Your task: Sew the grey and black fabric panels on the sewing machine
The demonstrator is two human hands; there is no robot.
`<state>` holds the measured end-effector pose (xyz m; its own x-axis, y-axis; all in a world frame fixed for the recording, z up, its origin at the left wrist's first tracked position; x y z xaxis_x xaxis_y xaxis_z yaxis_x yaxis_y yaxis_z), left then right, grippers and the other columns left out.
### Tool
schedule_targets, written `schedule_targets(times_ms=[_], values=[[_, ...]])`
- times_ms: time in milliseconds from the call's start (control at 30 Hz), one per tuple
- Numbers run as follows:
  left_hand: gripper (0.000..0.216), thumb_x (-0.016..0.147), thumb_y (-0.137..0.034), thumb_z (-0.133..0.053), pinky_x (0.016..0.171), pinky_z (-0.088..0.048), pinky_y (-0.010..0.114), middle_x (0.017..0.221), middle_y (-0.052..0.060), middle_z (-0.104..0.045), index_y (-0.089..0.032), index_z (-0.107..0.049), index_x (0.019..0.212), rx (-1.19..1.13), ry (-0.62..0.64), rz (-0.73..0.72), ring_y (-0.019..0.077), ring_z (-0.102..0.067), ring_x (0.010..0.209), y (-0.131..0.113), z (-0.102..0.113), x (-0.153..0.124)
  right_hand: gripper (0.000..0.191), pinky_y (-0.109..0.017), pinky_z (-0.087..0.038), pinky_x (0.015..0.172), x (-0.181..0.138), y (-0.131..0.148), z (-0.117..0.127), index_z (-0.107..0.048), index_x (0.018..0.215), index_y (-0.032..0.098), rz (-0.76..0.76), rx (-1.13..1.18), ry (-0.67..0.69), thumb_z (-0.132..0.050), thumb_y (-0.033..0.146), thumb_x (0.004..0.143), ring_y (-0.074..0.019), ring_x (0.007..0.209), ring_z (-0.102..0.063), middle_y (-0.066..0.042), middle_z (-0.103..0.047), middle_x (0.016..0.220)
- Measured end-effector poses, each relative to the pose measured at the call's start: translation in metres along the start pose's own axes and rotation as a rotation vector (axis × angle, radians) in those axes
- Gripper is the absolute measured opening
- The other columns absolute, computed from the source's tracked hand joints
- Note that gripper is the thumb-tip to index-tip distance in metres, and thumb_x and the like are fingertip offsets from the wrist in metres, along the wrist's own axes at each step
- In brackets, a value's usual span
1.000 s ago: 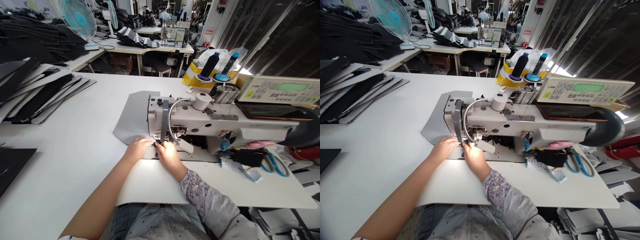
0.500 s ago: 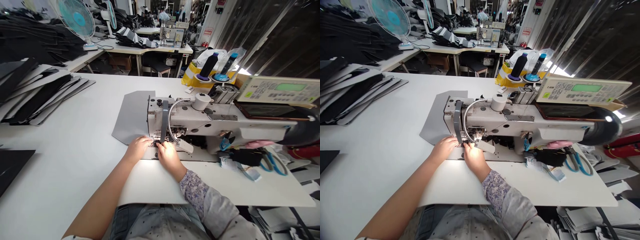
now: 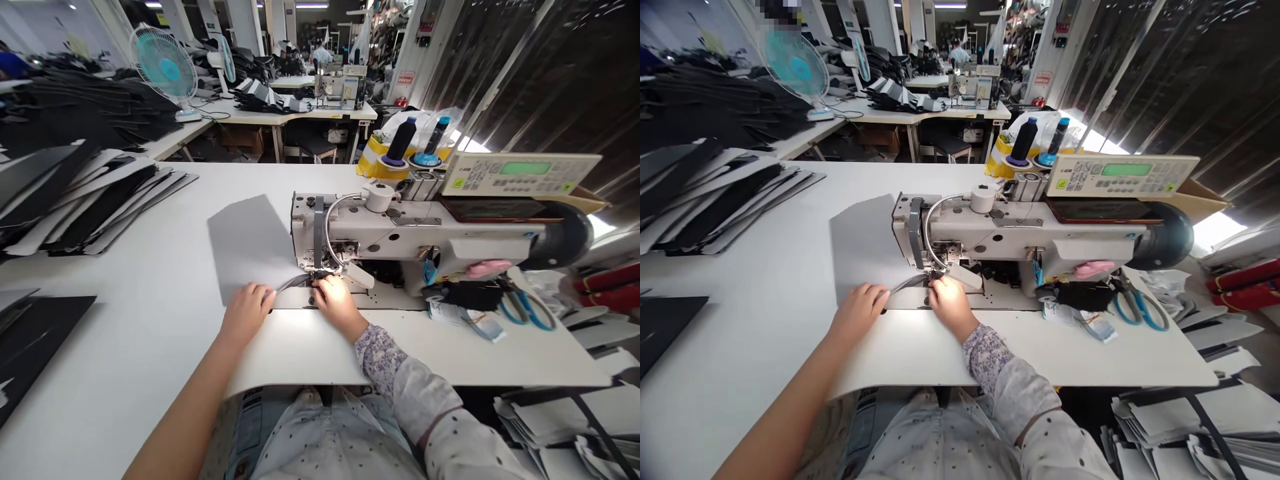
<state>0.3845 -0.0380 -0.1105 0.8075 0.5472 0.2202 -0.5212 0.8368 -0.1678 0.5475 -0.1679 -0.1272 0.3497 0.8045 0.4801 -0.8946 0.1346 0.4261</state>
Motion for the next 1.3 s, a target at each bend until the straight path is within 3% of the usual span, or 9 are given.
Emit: schedule_targets(times_ms=[133, 200, 267, 367, 433, 533, 733, 1300], values=[[0.031, 0.096, -0.037, -0.037, 0.073, -0.047, 0.031, 0.093, 0.006, -0.064, -0.02, -0.063, 0.101, -0.167, 0.2, -0.065, 0.0183, -0.06, 0.081, -0.049, -0.001, -0.038, 0.025, -0.03, -0.042, 0.079, -0.001, 0.007, 0.001, -0.064, 0.074, 0.017, -0.045, -0.072, 0.088, -0.055, 0.033, 0.091, -0.0188, 0.079, -0.057, -0.005, -0.063, 0.076], [0.031, 0.097, -0.034, -0.035, 0.073, -0.046, 0.03, 0.087, 0.003, -0.063, -0.021, -0.063, 0.093, -0.23, 0.281, -0.165, 0.0168, -0.059, 0.079, -0.073, -0.005, -0.042, 0.031, -0.03, -0.041, 0.073, -0.002, 0.01, -0.002, -0.062, 0.066, 0.018, -0.079, -0.144, 0.186, -0.058, 0.038, 0.088, -0.0181, 0.071, -0.056, -0.004, -0.061, 0.068], [0.032, 0.097, -0.029, -0.034, 0.077, -0.046, 0.032, 0.084, 0.004, -0.062, -0.021, -0.063, 0.088, -0.207, 0.245, -0.221, 0.0179, -0.058, 0.082, -0.085, -0.011, -0.032, 0.029, -0.028, -0.039, 0.068, -0.003, 0.013, -0.004, -0.062, 0.063, 0.018, -0.099, -0.207, 0.266, -0.059, 0.033, 0.087, -0.0168, 0.065, -0.055, -0.004, -0.06, 0.064], [0.028, 0.095, -0.025, -0.039, 0.089, -0.044, 0.038, 0.105, 0.008, -0.062, -0.021, -0.061, 0.112, -0.102, 0.033, -0.176, 0.0221, -0.056, 0.099, -0.084, -0.018, -0.006, 0.022, -0.028, -0.038, 0.065, -0.002, 0.015, -0.002, -0.064, 0.064, 0.017, -0.076, -0.252, 0.287, -0.056, 0.022, 0.084, -0.0162, 0.064, -0.055, -0.005, -0.062, 0.065], [0.036, 0.094, -0.024, -0.041, 0.094, -0.042, 0.04, 0.12, 0.009, -0.059, -0.024, -0.053, 0.128, -0.074, -0.037, -0.16, 0.0239, -0.053, 0.108, -0.082, -0.026, 0.007, 0.02, -0.028, -0.038, 0.066, -0.001, 0.016, 0.0, -0.065, 0.067, 0.017, -0.038, -0.248, 0.266, -0.054, 0.019, 0.084, -0.0161, 0.064, -0.055, -0.005, -0.063, 0.066], [0.037, 0.094, -0.023, -0.04, 0.098, -0.041, 0.04, 0.124, 0.008, -0.058, -0.024, -0.054, 0.128, -0.083, -0.023, -0.212, 0.0238, -0.05, 0.113, -0.081, -0.037, 0.016, 0.02, -0.028, -0.038, 0.066, -0.002, 0.016, 0.0, -0.065, 0.067, 0.017, -0.001, -0.22, 0.228, -0.053, 0.017, 0.083, -0.0153, 0.062, -0.054, -0.004, -0.063, 0.066], [0.038, 0.092, -0.018, -0.041, 0.103, -0.039, 0.039, 0.122, 0.007, -0.06, -0.023, -0.056, 0.127, -0.1, 0.016, -0.333, 0.0211, -0.05, 0.114, -0.075, -0.037, 0.022, 0.024, -0.028, -0.033, 0.062, -0.003, 0.013, -0.003, -0.059, 0.057, 0.017, 0.002, -0.175, 0.149, -0.055, 0.017, 0.081, -0.0138, 0.058, -0.05, -0.003, -0.058, 0.059], [0.041, 0.092, -0.017, -0.04, 0.103, -0.039, 0.039, 0.122, 0.007, -0.058, -0.025, -0.055, 0.129, -0.118, 0.084, -0.35, 0.0215, -0.049, 0.116, -0.07, -0.04, 0.036, 0.029, -0.027, -0.032, 0.062, -0.002, 0.007, -0.009, -0.057, 0.058, 0.018, 0.008, -0.158, 0.079, -0.054, 0.023, 0.086, -0.0138, 0.059, -0.05, -0.003, -0.058, 0.059]])
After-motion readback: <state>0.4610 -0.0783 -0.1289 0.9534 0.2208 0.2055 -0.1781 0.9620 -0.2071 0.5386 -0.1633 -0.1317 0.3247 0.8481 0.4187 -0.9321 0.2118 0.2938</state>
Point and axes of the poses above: each hand's wrist, its own x-axis towards the middle knuckle, its own z-axis out of the back of the hand, y = z × x, the point moved 6 cm from there along x, towards the middle knuckle
